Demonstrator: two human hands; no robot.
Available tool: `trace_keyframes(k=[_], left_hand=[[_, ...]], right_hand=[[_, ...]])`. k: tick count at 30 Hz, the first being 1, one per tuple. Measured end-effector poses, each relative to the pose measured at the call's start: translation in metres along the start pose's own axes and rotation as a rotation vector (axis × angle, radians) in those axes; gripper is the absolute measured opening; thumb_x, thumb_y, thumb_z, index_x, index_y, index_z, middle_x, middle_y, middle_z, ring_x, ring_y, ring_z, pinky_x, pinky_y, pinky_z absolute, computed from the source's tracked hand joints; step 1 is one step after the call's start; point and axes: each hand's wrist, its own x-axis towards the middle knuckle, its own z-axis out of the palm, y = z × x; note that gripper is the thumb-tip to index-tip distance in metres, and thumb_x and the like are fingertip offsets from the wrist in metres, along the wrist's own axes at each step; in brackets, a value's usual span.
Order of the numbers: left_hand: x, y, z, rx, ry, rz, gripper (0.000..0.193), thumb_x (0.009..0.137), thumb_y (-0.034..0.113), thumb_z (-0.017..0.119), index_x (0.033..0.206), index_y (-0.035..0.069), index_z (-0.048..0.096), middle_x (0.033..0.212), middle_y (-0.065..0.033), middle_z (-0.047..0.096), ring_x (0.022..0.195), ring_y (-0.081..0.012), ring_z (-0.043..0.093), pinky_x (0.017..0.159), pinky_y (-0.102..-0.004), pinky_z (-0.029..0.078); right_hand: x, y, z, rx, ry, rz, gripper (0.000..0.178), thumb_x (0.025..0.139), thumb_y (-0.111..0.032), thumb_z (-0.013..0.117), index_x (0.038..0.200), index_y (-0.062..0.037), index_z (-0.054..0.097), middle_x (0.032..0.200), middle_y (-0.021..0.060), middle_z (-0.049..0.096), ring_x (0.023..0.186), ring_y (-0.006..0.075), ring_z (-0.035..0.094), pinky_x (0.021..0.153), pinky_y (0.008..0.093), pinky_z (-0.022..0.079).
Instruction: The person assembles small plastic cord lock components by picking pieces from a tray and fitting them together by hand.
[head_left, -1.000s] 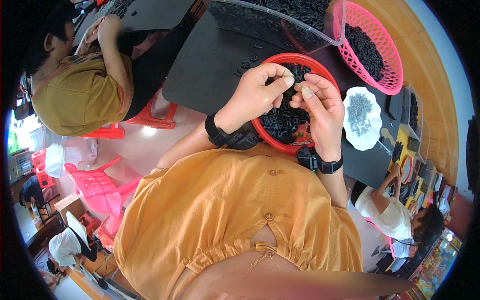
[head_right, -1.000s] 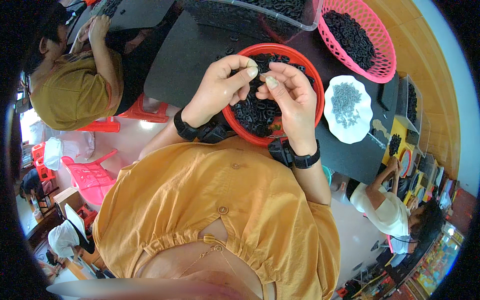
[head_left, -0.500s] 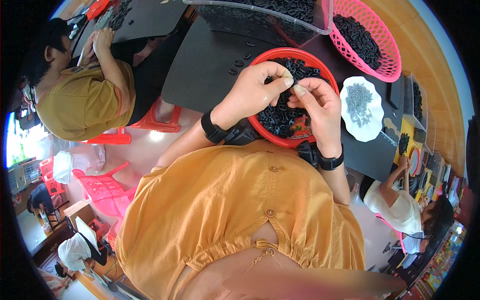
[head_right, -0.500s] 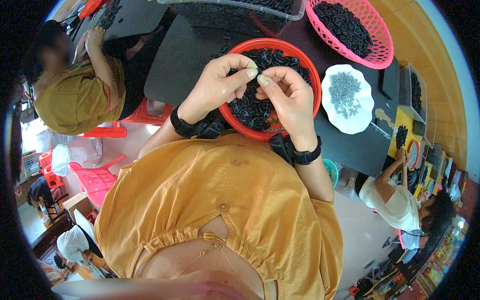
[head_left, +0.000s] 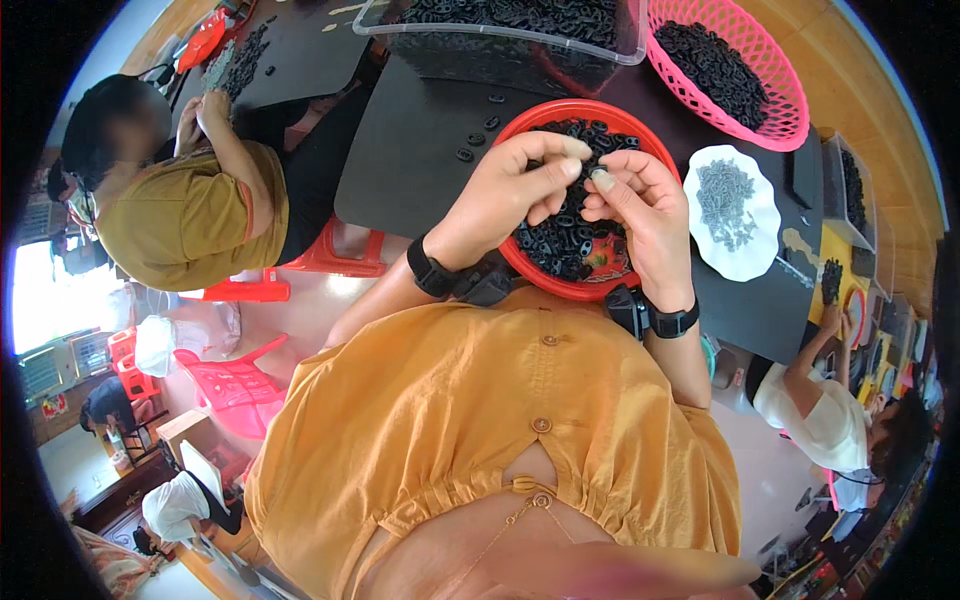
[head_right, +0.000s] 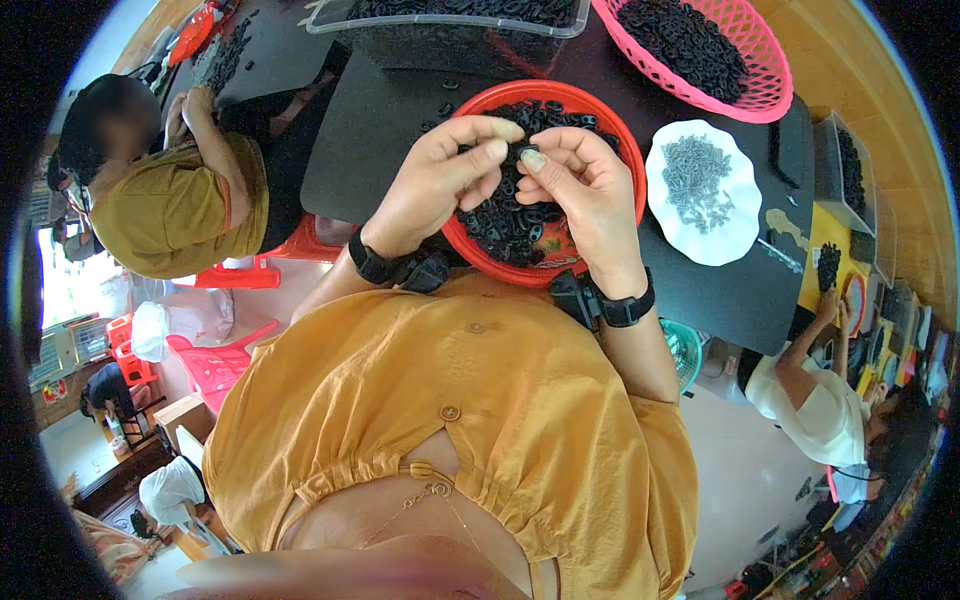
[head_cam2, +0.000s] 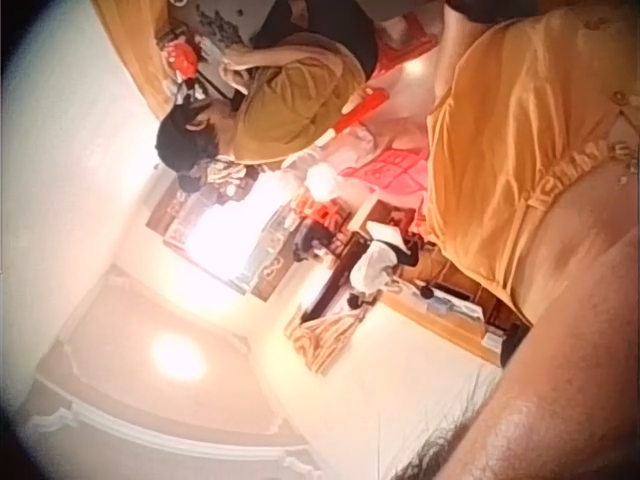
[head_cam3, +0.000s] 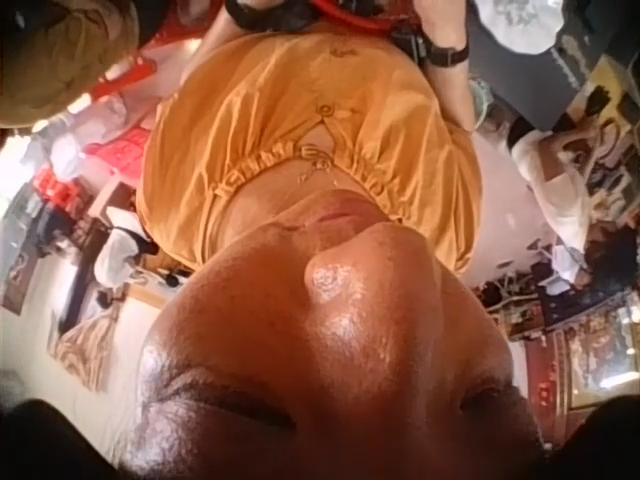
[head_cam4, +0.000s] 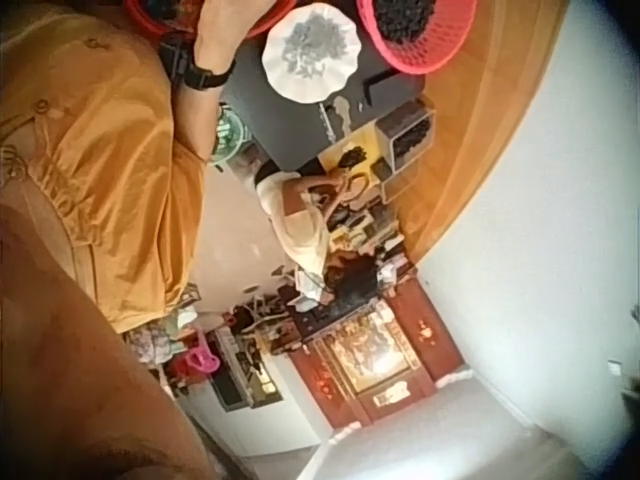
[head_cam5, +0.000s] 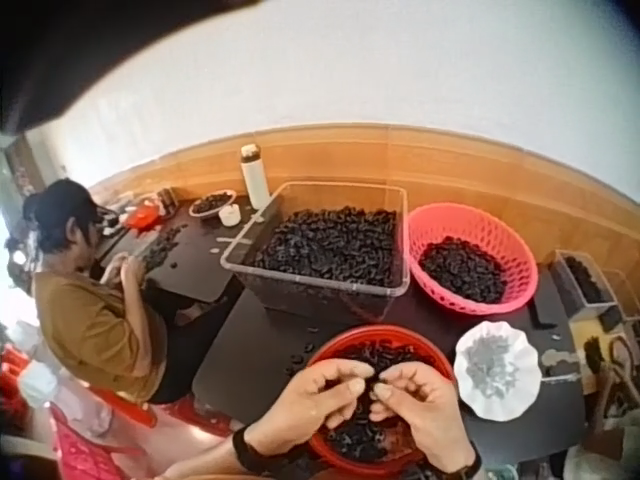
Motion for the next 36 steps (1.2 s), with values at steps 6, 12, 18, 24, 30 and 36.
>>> trace_keyframes(k=[6, 12, 18, 24, 30, 36], left_hand=[[0.016, -0.015, -0.018, -0.534, -0.028, -0.077, 0.038, 0.097, 0.006, 0.045, 0.133, -0.005, 0.044, 0.122, -0.0196, 0.057, 0.111, -0.0252, 0.058, 0.097, -0.0332, 0.047], [0.020, -0.006, -0.012, -0.153, 0.026, 0.005, 0.041, 0.098, 0.007, 0.046, 0.138, -0.003, 0.041, 0.131, -0.0210, 0.053, 0.113, -0.0287, 0.060, 0.095, -0.0338, 0.051], [0.017, 0.006, -0.010, 0.125, -0.072, 0.000, 0.035, 0.099, 0.013, 0.050, 0.131, -0.001, 0.052, 0.117, -0.0153, 0.063, 0.087, -0.0174, 0.067, 0.074, -0.0269, 0.056], [0.012, 0.009, -0.002, -0.036, -0.054, 0.017, 0.035, 0.099, 0.015, 0.050, 0.127, -0.005, 0.055, 0.085, -0.0056, 0.063, 0.066, -0.0100, 0.059, 0.058, -0.0236, 0.053], [0.006, 0.016, -0.007, 0.156, -0.146, 0.006, 0.031, 0.100, 0.016, 0.050, 0.125, 0.002, 0.059, 0.081, -0.0019, 0.061, 0.066, -0.0061, 0.054, 0.051, -0.0187, 0.043], [0.007, 0.010, -0.012, -0.229, -0.180, -0.053, 0.030, 0.099, 0.014, 0.051, 0.125, 0.002, 0.060, 0.087, -0.0020, 0.063, 0.071, -0.0061, 0.056, 0.061, -0.0206, 0.048]], right_hand=[[-0.003, 0.001, -0.007, -0.015, 0.082, -0.034, 0.027, 0.093, -0.008, 0.061, 0.118, 0.0017, 0.057, 0.093, 0.0075, 0.066, 0.079, 0.0125, 0.065, 0.072, 0.0262, 0.058], [-0.001, 0.000, -0.010, 0.041, 0.108, -0.020, 0.018, 0.093, -0.008, 0.061, 0.109, 0.0014, 0.058, 0.092, 0.0088, 0.066, 0.078, 0.0123, 0.065, 0.071, 0.0265, 0.058], [-0.003, -0.001, -0.009, -0.004, 0.088, -0.032, 0.018, 0.093, -0.008, 0.061, 0.108, 0.0008, 0.059, 0.092, 0.0085, 0.066, 0.078, 0.0117, 0.065, 0.070, 0.0256, 0.057], [-0.004, -0.004, -0.003, -0.024, 0.077, -0.082, 0.017, 0.093, -0.008, 0.061, 0.108, 0.0005, 0.059, 0.094, 0.0078, 0.067, 0.077, 0.0106, 0.064, 0.069, 0.0244, 0.056], [0.000, -0.002, 0.012, 0.018, -0.004, -0.232, 0.015, 0.094, -0.005, 0.059, 0.108, -0.0003, 0.058, 0.105, 0.0093, 0.065, 0.080, 0.0098, 0.061, 0.068, 0.0239, 0.055], [0.000, 0.001, 0.020, -0.053, -0.037, -0.274, 0.015, 0.094, -0.004, 0.058, 0.109, -0.0002, 0.057, 0.110, 0.0097, 0.065, 0.081, 0.0105, 0.061, 0.070, 0.0240, 0.054]])
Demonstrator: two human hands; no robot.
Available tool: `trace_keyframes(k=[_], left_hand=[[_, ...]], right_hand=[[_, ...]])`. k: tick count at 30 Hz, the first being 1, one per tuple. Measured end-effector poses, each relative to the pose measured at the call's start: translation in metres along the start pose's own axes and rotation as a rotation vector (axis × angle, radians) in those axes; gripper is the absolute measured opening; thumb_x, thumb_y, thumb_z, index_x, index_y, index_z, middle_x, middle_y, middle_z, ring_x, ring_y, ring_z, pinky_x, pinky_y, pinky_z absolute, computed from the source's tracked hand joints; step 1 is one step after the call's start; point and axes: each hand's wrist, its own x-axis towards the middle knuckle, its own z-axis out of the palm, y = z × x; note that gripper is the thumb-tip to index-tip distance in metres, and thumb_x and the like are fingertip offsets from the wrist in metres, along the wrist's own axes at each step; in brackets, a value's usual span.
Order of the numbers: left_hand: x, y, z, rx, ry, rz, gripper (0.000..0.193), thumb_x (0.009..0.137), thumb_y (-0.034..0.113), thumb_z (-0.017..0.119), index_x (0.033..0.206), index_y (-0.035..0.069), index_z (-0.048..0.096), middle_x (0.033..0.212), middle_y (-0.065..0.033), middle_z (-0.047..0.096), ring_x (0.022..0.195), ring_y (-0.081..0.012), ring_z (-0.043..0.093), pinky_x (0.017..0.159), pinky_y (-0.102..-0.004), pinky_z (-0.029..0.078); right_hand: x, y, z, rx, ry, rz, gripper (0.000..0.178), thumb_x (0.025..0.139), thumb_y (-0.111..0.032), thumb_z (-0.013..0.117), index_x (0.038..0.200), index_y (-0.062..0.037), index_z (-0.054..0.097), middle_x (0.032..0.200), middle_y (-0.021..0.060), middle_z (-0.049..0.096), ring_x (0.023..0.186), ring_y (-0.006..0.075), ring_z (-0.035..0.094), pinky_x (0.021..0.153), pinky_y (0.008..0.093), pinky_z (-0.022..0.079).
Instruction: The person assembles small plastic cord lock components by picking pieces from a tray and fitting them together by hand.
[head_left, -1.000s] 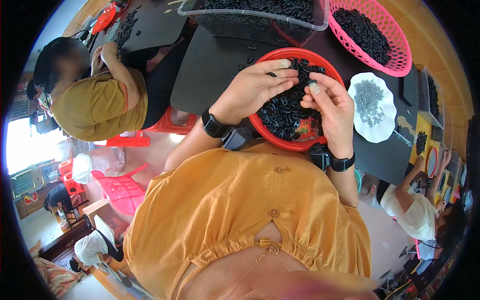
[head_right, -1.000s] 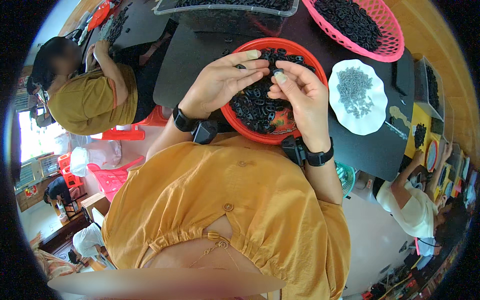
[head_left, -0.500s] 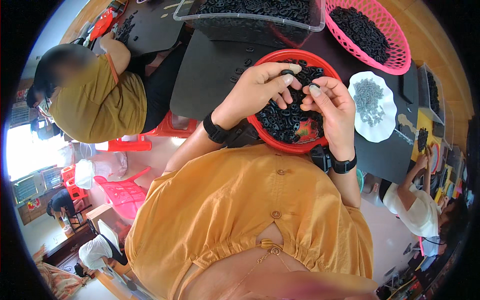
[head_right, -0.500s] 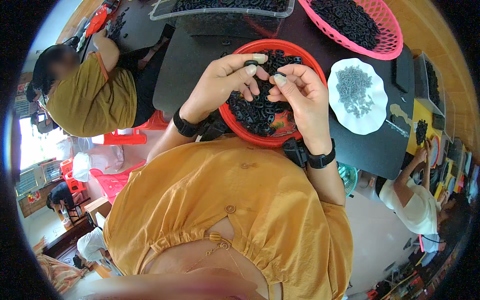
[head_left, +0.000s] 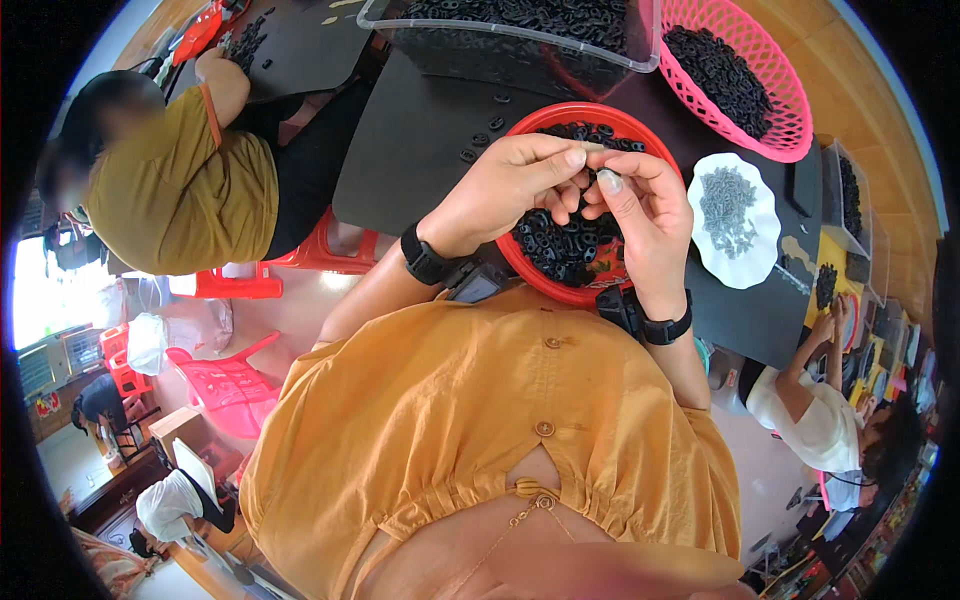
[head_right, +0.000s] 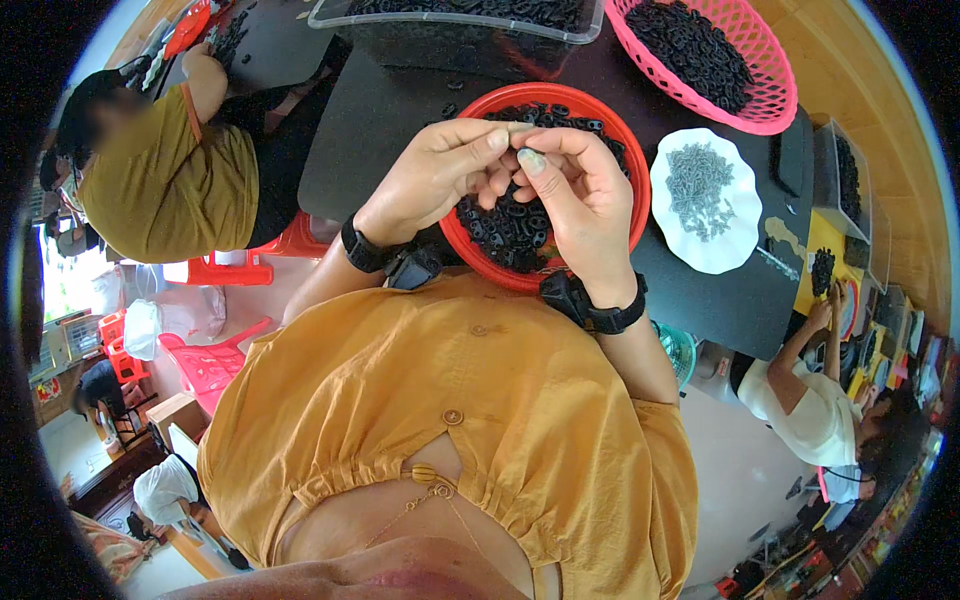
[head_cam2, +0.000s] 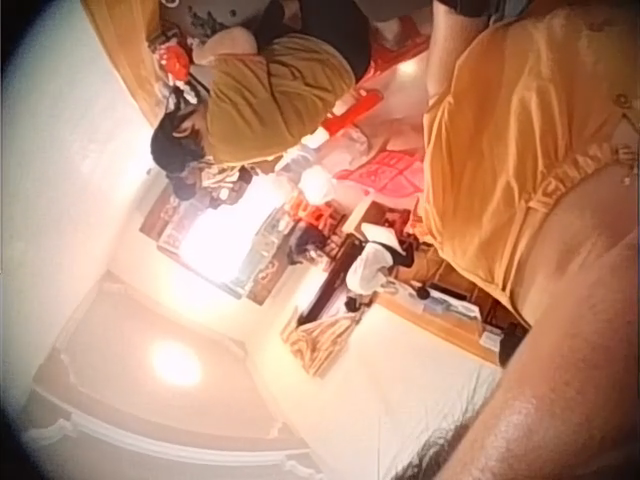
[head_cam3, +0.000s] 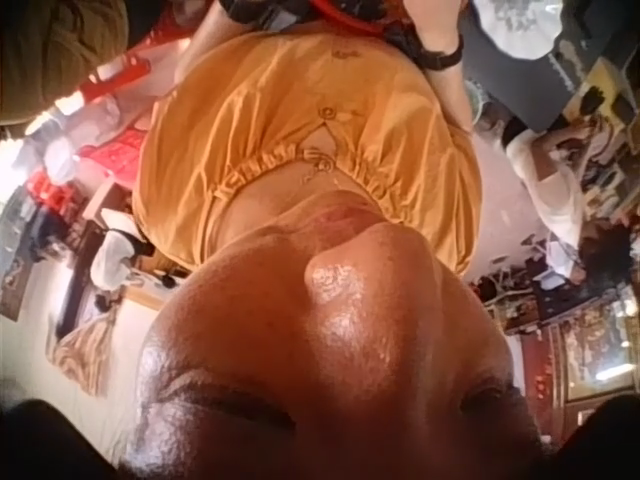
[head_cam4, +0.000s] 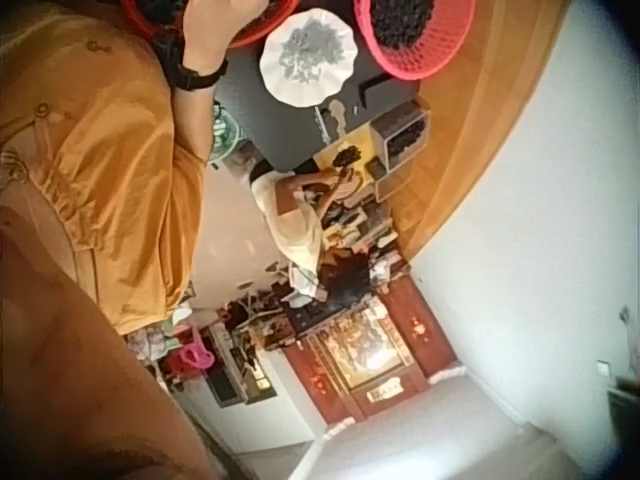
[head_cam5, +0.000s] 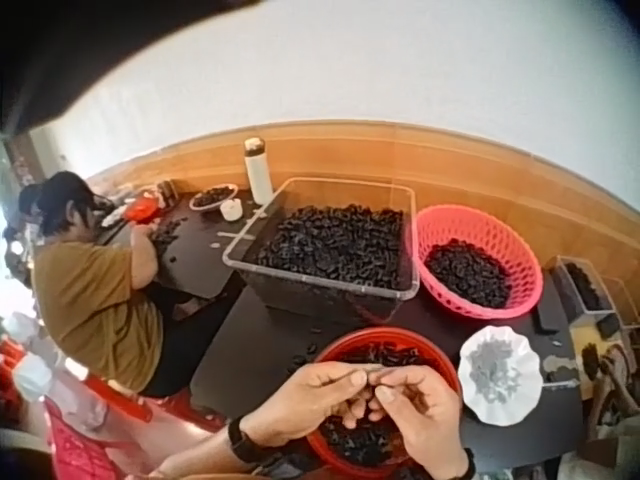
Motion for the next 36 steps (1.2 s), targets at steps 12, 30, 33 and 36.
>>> trace_keyframes(k=[12, 30, 33, 36], left_hand=[[-0.006, -0.009, -0.002, 0.337, 0.236, 0.200, 0.025, 0.087, 0.003, 0.067, 0.111, -0.003, 0.064, 0.085, -0.0044, 0.068, 0.069, -0.0089, 0.063, 0.065, -0.0227, 0.053], [-0.015, -0.011, 0.009, 0.343, 0.294, 0.326, 0.023, 0.085, -0.003, 0.066, 0.108, -0.002, 0.063, 0.091, -0.0059, 0.069, 0.076, -0.0095, 0.065, 0.068, -0.0234, 0.055], [-0.016, -0.012, 0.009, 0.383, 0.302, 0.347, 0.022, 0.085, -0.002, 0.066, 0.107, -0.002, 0.064, 0.091, -0.0063, 0.069, 0.076, -0.0091, 0.065, 0.068, -0.0231, 0.055], [-0.016, -0.015, 0.010, 0.377, 0.317, 0.362, 0.021, 0.086, -0.002, 0.066, 0.106, -0.002, 0.064, 0.091, -0.0064, 0.069, 0.075, -0.0088, 0.065, 0.068, -0.0230, 0.055]], right_hand=[[0.008, -0.006, -0.004, -0.013, 0.097, 0.106, 0.015, 0.092, -0.008, 0.063, 0.104, 0.0009, 0.062, 0.079, 0.0019, 0.060, 0.065, 0.0096, 0.058, 0.060, 0.0214, 0.048], [0.005, -0.005, 0.002, -0.083, 0.110, 0.131, 0.014, 0.090, -0.010, 0.066, 0.101, -0.0004, 0.064, 0.072, -0.0008, 0.058, 0.057, 0.0051, 0.052, 0.051, 0.0188, 0.040], [0.004, -0.004, 0.002, -0.082, 0.105, 0.145, 0.014, 0.090, -0.010, 0.066, 0.100, -0.0009, 0.065, 0.072, -0.0011, 0.059, 0.056, 0.0048, 0.051, 0.050, 0.0185, 0.040], [0.004, -0.004, 0.004, -0.075, 0.107, 0.148, 0.014, 0.090, -0.011, 0.067, 0.100, -0.0016, 0.065, 0.071, -0.0016, 0.059, 0.055, 0.0044, 0.051, 0.049, 0.0183, 0.039]])
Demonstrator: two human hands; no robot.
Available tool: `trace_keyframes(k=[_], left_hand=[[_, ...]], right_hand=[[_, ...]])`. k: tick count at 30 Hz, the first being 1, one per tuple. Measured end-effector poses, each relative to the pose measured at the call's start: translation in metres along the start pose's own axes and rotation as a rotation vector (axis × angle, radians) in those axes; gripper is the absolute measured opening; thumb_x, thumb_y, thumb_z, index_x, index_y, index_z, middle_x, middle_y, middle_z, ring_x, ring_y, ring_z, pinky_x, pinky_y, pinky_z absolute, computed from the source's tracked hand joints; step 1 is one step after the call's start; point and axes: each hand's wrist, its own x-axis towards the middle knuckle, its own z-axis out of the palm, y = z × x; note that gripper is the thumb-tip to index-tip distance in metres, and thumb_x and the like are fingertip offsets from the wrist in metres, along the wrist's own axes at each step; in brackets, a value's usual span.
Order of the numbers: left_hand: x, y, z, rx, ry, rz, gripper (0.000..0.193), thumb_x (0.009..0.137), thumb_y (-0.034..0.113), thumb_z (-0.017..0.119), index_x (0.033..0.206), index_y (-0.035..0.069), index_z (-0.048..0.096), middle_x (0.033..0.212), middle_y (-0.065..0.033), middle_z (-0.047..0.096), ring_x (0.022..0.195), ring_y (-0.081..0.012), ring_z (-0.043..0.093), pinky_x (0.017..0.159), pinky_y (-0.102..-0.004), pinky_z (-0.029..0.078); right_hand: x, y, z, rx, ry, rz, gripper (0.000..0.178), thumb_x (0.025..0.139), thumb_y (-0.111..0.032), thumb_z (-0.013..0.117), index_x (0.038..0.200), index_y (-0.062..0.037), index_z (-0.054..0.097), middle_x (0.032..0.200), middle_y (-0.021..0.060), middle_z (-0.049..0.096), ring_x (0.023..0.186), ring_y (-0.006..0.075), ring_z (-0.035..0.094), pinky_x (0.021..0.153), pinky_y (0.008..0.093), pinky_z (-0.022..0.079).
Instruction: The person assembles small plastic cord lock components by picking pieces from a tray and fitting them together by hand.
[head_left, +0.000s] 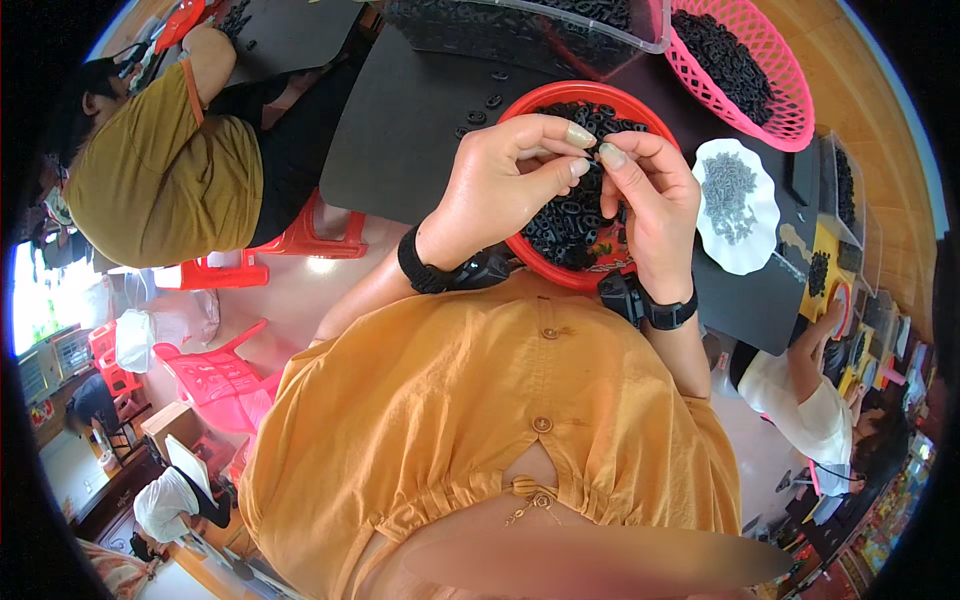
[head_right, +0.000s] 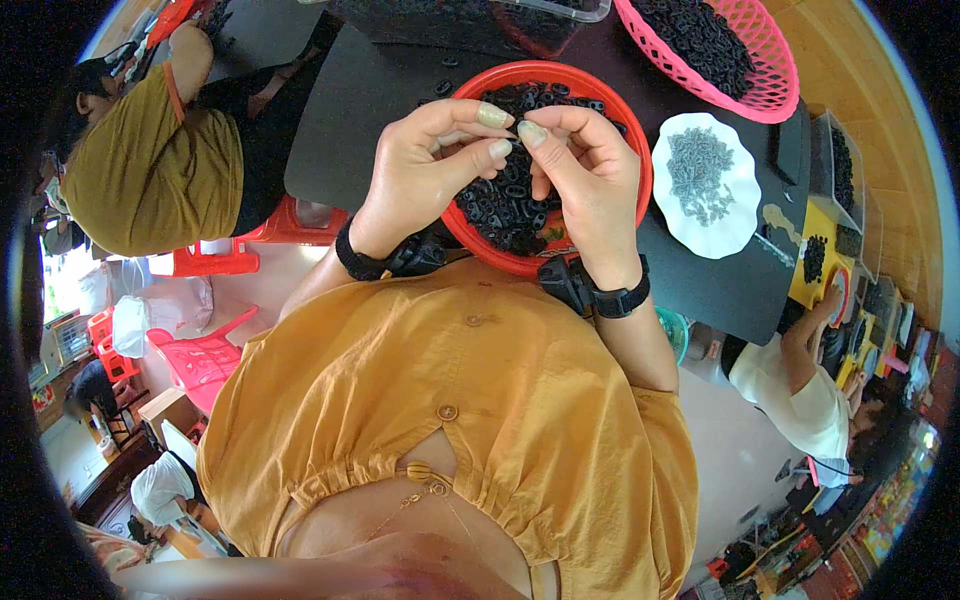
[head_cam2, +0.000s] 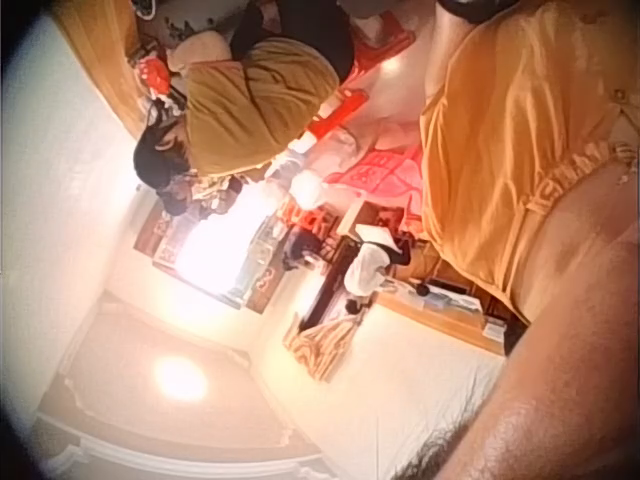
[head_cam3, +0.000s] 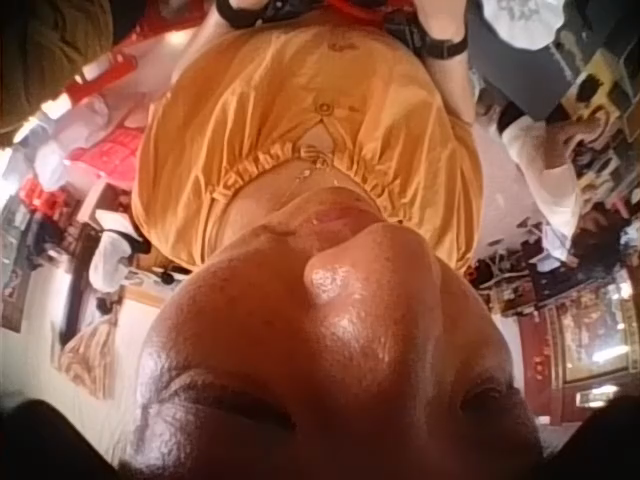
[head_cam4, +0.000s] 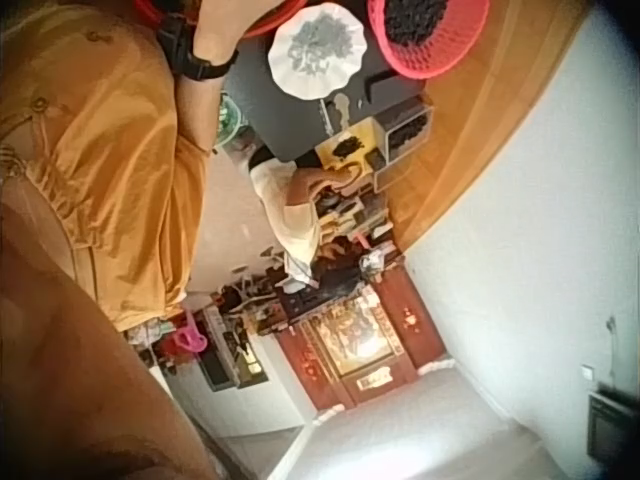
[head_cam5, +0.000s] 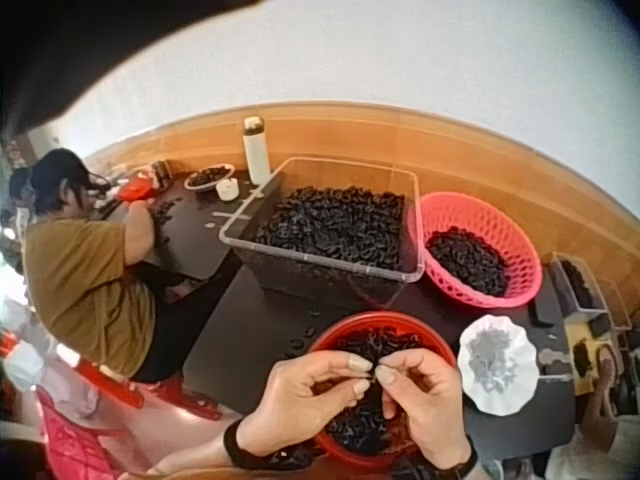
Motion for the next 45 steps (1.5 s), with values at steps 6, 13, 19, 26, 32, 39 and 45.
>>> trace_keyframes(k=[6, 13, 19, 26, 32, 39, 45], left_hand=[[-0.001, -0.004, 0.000, -0.006, 0.004, 0.001, 0.024, 0.087, -0.002, 0.066, 0.110, 0.001, 0.061, 0.097, -0.0079, 0.068, 0.081, -0.0117, 0.065, 0.069, -0.0239, 0.055], [0.000, -0.007, 0.001, -0.080, 0.032, -0.026, 0.020, 0.087, -0.002, 0.065, 0.106, 0.000, 0.061, 0.096, -0.0080, 0.068, 0.080, -0.0125, 0.066, 0.069, -0.0243, 0.055], [0.006, 0.003, -0.004, -0.170, 0.031, -0.130, 0.015, 0.085, -0.001, 0.068, 0.098, 0.001, 0.061, 0.084, -0.0044, 0.067, 0.068, -0.0076, 0.061, 0.059, -0.0213, 0.050], [0.009, 0.013, -0.006, -0.137, -0.021, -0.199, 0.017, 0.084, 0.002, 0.070, 0.092, 0.007, 0.056, 0.080, -0.0010, 0.066, 0.059, -0.0041, 0.054, 0.048, -0.0170, 0.040], [0.011, 0.015, -0.005, -0.214, -0.095, -0.237, 0.020, 0.084, 0.000, 0.069, 0.087, 0.009, 0.051, 0.077, -0.0026, 0.064, 0.058, -0.0048, 0.053, 0.046, -0.0174, 0.040], [0.012, 0.014, -0.003, -0.308, -0.110, -0.223, 0.024, 0.084, -0.003, 0.067, 0.083, 0.010, 0.046, 0.077, -0.0058, 0.064, 0.056, -0.0063, 0.053, 0.046, -0.0188, 0.041], [0.013, 0.009, 0.000, -0.328, -0.039, -0.198, 0.022, 0.083, -0.001, 0.069, 0.083, 0.007, 0.049, 0.071, -0.0028, 0.061, 0.056, -0.0082, 0.057, 0.046, -0.0202, 0.045]], right_hand=[[-0.001, 0.003, -0.001, -0.021, 0.003, 0.028, 0.015, 0.089, -0.012, 0.068, 0.100, -0.0022, 0.066, 0.071, -0.0025, 0.059, 0.055, 0.0032, 0.050, 0.047, 0.0172, 0.037], [-0.001, 0.001, 0.000, -0.111, -0.001, 0.055, 0.017, 0.087, -0.009, 0.070, 0.102, -0.0022, 0.067, 0.074, -0.0030, 0.060, 0.058, 0.0030, 0.052, 0.049, 0.0170, 0.040], [-0.001, 0.008, -0.008, -0.510, -0.066, -0.295, 0.028, 0.078, -0.001, 0.075, 0.105, -0.0021, 0.066, 0.080, 0.0015, 0.064, 0.066, 0.0079, 0.059, 0.057, 0.0200, 0.049], [-0.003, 0.001, -0.006, -0.611, -0.087, -0.369, 0.028, 0.076, -0.001, 0.076, 0.102, -0.0033, 0.065, 0.077, 0.0049, 0.066, 0.065, 0.0080, 0.063, 0.057, 0.0213, 0.051], [-0.003, 0.004, -0.013, -0.675, -0.105, -0.560, 0.026, 0.074, 0.000, 0.076, 0.099, -0.0020, 0.065, 0.072, 0.0058, 0.066, 0.056, 0.0085, 0.063, 0.049, 0.0207, 0.050], [-0.010, 0.005, -0.011, -0.630, -0.094, -0.560, 0.028, 0.075, 0.005, 0.074, 0.101, -0.0001, 0.066, 0.076, 0.0054, 0.066, 0.061, 0.0080, 0.064, 0.054, 0.0211, 0.052], [-0.014, 0.001, -0.004, -0.387, 0.011, -0.243, 0.030, 0.081, 0.006, 0.069, 0.110, 0.0007, 0.065, 0.082, 0.0041, 0.067, 0.069, 0.0071, 0.063, 0.061, 0.0211, 0.054]])
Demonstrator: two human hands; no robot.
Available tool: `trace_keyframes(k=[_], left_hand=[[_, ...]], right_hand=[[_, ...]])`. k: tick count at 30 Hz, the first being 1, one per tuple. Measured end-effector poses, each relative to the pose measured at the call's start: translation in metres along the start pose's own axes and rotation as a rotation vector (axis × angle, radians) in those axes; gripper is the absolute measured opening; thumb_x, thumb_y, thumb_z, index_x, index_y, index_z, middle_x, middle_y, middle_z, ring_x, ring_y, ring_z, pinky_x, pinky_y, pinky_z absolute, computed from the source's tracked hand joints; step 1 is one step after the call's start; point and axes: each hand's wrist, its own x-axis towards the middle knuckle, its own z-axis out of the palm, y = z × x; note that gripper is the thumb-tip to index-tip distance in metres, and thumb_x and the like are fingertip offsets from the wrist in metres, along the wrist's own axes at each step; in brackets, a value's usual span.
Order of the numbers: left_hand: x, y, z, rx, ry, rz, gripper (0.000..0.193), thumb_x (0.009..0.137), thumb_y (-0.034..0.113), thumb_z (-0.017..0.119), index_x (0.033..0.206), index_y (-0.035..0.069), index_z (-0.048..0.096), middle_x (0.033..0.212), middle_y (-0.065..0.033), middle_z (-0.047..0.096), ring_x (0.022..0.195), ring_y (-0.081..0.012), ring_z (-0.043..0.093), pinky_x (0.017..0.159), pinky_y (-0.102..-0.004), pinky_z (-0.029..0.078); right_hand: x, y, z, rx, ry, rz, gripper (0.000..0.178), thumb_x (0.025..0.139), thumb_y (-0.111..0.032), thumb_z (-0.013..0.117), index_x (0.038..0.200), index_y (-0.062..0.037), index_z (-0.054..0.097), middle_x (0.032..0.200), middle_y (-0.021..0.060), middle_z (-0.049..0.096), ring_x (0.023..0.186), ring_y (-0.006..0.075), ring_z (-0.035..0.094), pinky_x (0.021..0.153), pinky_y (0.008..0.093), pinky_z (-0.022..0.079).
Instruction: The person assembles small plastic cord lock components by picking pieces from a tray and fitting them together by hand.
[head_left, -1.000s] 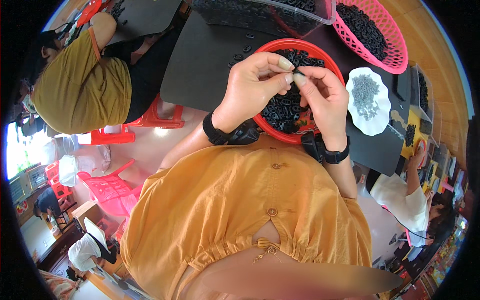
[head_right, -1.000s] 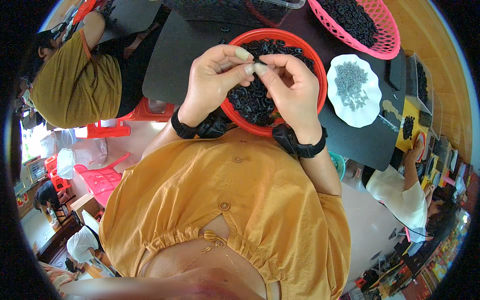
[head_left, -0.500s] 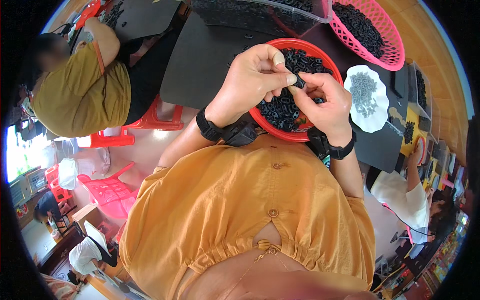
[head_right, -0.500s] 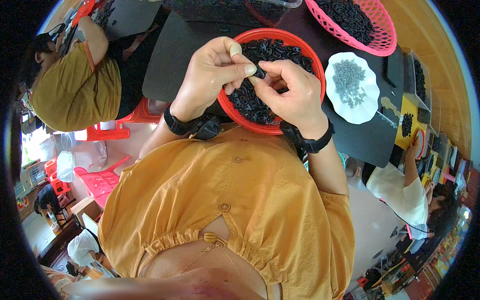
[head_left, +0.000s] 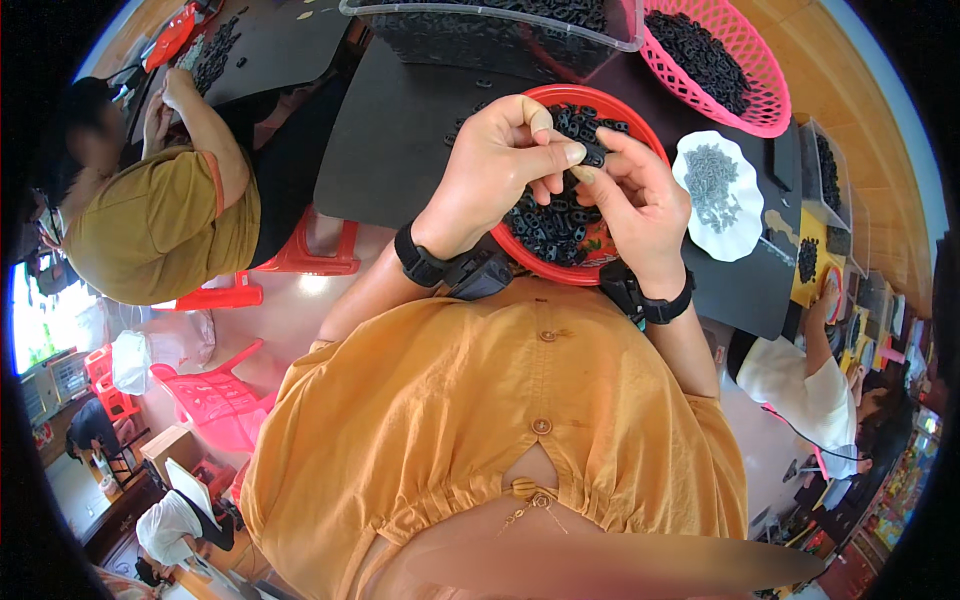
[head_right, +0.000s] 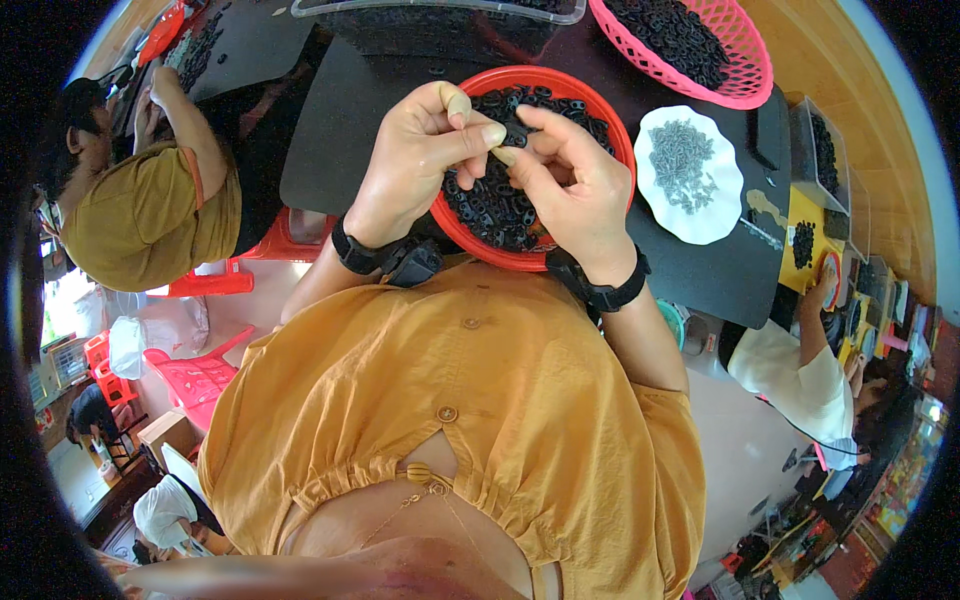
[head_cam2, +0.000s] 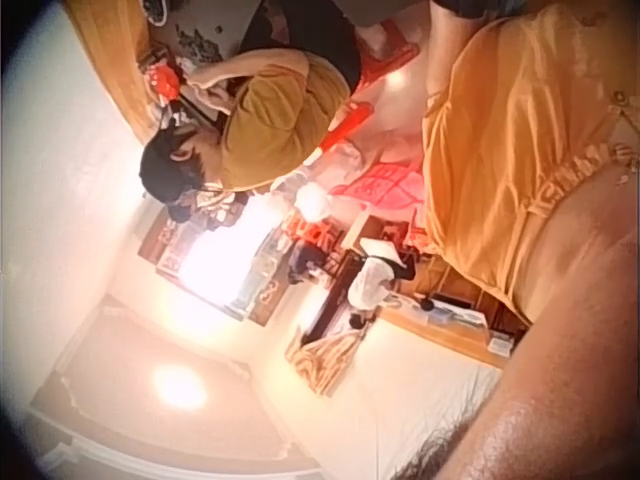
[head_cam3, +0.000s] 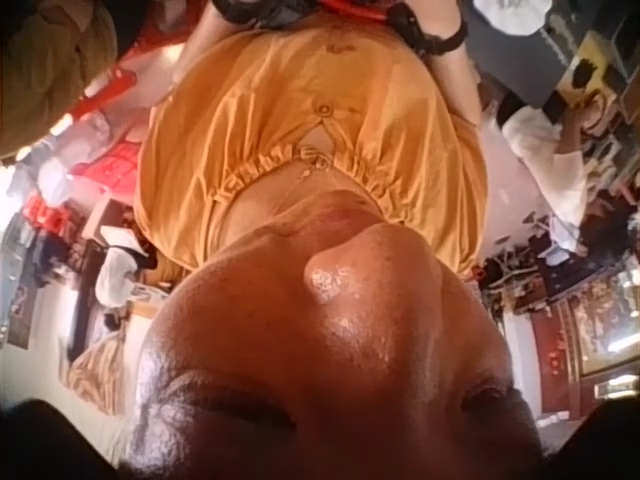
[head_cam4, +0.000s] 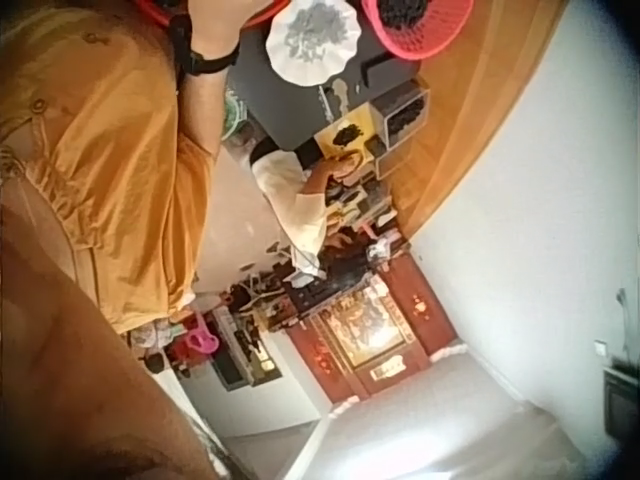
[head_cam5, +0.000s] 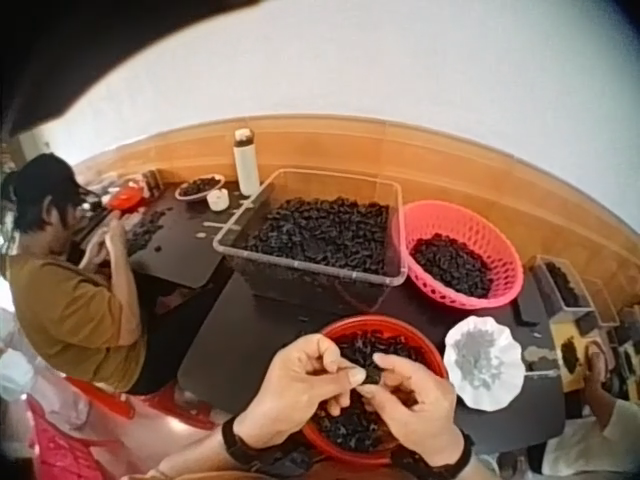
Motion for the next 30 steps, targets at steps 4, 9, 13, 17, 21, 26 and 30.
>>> trace_keyframes(k=[4, 9, 13, 17, 21, 26, 30], left_hand=[[-0.002, -0.002, -0.001, 0.028, -0.013, -0.006, 0.024, 0.085, -0.001, 0.066, 0.083, 0.011, 0.045, 0.079, -0.0069, 0.065, 0.056, -0.0074, 0.055, 0.047, -0.0191, 0.043], [0.000, -0.008, -0.007, 0.060, -0.055, 0.002, 0.016, 0.088, 0.003, 0.065, 0.089, 0.008, 0.050, 0.083, -0.0071, 0.066, 0.059, -0.0085, 0.057, 0.050, -0.0196, 0.046], [0.004, -0.009, -0.013, 0.083, -0.044, -0.021, 0.018, 0.094, 0.012, 0.060, 0.109, 0.003, 0.054, 0.100, -0.0111, 0.069, 0.068, -0.0107, 0.061, 0.059, -0.0225, 0.051], [0.013, -0.022, -0.031, 0.045, 0.011, -0.055, 0.020, 0.095, 0.013, 0.059, 0.111, 0.003, 0.055, 0.106, -0.0128, 0.067, 0.073, -0.0115, 0.062, 0.062, -0.0238, 0.053], [0.016, -0.036, -0.038, 0.046, 0.024, -0.047, 0.019, 0.095, 0.012, 0.059, 0.111, 0.003, 0.056, 0.105, -0.0109, 0.067, 0.076, -0.0114, 0.062, 0.066, -0.0243, 0.053], [0.014, -0.040, -0.039, 0.049, 0.026, -0.020, 0.019, 0.094, 0.011, 0.060, 0.110, 0.002, 0.057, 0.104, -0.0094, 0.066, 0.079, -0.0110, 0.062, 0.071, -0.0245, 0.053], [0.015, -0.042, -0.037, 0.080, 0.026, -0.024, 0.019, 0.094, 0.012, 0.060, 0.109, 0.001, 0.057, 0.104, -0.0091, 0.066, 0.079, -0.0108, 0.062, 0.071, -0.0248, 0.053]], right_hand=[[0.000, 0.010, -0.003, -0.126, -0.018, -0.102, 0.027, 0.081, 0.004, 0.070, 0.108, 0.0005, 0.066, 0.082, 0.0060, 0.068, 0.069, 0.0078, 0.064, 0.061, 0.0215, 0.054], [0.003, 0.011, -0.003, -0.168, -0.036, -0.153, 0.021, 0.083, 0.000, 0.070, 0.104, -0.0007, 0.066, 0.078, 0.0046, 0.069, 0.067, 0.0083, 0.064, 0.059, 0.0224, 0.052], [0.031, -0.001, -0.026, -0.219, 0.042, -0.073, 0.017, 0.086, -0.008, 0.071, 0.102, -0.0031, 0.066, 0.078, 0.0018, 0.067, 0.065, 0.0069, 0.062, 0.059, 0.0204, 0.050], [0.092, -0.008, -0.087, -0.511, 0.205, -0.037, 0.036, 0.089, -0.017, 0.067, 0.120, -0.0011, 0.060, 0.094, 0.0081, 0.069, 0.080, 0.0121, 0.066, 0.070, 0.0257, 0.052], [0.093, 0.001, -0.097, -0.817, 0.115, -0.036, 0.040, 0.088, -0.025, 0.065, 0.122, -0.0052, 0.060, 0.100, 0.0152, 0.069, 0.089, 0.0260, 0.068, 0.079, 0.0337, 0.053], [0.055, 0.026, -0.063, -0.909, -0.388, -0.102, 0.019, 0.082, -0.016, 0.063, 0.095, -0.0031, 0.069, 0.094, 0.0174, 0.067, 0.091, 0.0345, 0.063, 0.082, 0.0398, 0.050], [0.055, 0.037, -0.049, -0.962, -0.447, -0.037, 0.018, 0.081, -0.014, 0.063, 0.093, -0.0025, 0.069, 0.091, 0.0184, 0.066, 0.090, 0.0360, 0.062, 0.082, 0.0425, 0.049]])
